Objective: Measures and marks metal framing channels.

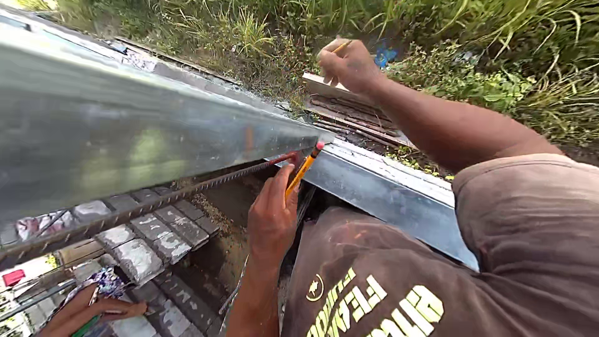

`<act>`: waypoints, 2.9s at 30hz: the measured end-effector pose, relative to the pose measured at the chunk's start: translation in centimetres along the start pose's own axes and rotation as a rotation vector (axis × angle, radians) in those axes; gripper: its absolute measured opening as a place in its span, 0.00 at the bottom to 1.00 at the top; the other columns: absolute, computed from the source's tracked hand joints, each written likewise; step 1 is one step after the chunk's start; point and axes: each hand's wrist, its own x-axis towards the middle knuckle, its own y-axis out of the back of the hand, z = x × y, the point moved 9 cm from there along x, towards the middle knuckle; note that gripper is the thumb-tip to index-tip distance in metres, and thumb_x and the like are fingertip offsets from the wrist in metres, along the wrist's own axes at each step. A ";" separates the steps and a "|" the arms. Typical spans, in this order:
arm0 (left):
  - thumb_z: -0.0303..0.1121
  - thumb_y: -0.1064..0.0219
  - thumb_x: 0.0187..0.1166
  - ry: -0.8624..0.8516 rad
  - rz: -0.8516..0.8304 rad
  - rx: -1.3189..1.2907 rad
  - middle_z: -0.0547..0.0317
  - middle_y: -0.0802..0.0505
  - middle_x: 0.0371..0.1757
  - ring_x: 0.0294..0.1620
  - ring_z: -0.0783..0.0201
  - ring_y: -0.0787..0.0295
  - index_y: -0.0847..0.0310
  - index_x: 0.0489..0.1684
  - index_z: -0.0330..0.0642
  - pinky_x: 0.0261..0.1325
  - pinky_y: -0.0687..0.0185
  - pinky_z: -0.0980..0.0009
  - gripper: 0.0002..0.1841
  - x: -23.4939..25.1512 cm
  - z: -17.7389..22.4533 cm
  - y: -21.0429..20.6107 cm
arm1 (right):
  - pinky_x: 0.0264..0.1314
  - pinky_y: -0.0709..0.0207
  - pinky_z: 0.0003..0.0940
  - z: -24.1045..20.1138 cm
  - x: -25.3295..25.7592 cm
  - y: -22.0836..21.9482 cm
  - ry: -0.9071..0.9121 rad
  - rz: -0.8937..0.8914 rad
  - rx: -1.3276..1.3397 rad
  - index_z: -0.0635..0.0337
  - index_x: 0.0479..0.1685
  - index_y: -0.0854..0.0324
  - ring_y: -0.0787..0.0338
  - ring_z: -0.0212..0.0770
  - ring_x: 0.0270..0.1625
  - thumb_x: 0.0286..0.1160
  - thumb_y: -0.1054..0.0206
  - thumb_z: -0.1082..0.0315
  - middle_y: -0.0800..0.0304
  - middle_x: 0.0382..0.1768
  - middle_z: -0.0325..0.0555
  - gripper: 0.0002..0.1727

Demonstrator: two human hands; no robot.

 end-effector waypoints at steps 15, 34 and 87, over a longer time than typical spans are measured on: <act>0.48 0.47 0.92 0.261 -0.033 0.041 0.59 0.09 0.33 0.26 0.75 0.14 0.20 0.58 0.27 0.30 0.13 0.74 0.26 0.0 -0.4 -0.1 | 0.43 0.09 0.40 14.8 -5.8 0.0 -0.302 -0.002 0.089 0.60 0.59 0.14 0.06 0.38 0.35 0.92 0.45 0.56 0.05 0.37 0.43 0.19; 0.45 0.44 0.92 0.193 -0.015 0.266 0.47 0.12 0.30 0.27 0.71 0.16 0.18 0.50 0.22 0.33 0.19 0.75 0.26 2.7 1.0 -2.8 | 0.44 0.08 0.33 10.8 -11.2 1.2 -0.105 0.064 0.120 0.63 0.57 0.13 0.05 0.33 0.38 0.90 0.41 0.62 0.04 0.38 0.42 0.16; 0.42 0.43 0.91 0.211 0.087 0.251 0.61 0.16 0.28 0.24 0.78 0.22 0.18 0.53 0.29 0.29 0.25 0.79 0.20 2.1 0.9 -2.4 | 0.70 0.12 0.45 -5.6 -14.9 -4.4 0.588 -0.066 0.593 0.78 0.49 0.12 0.06 0.53 0.62 0.72 0.30 0.78 0.08 0.58 0.67 0.11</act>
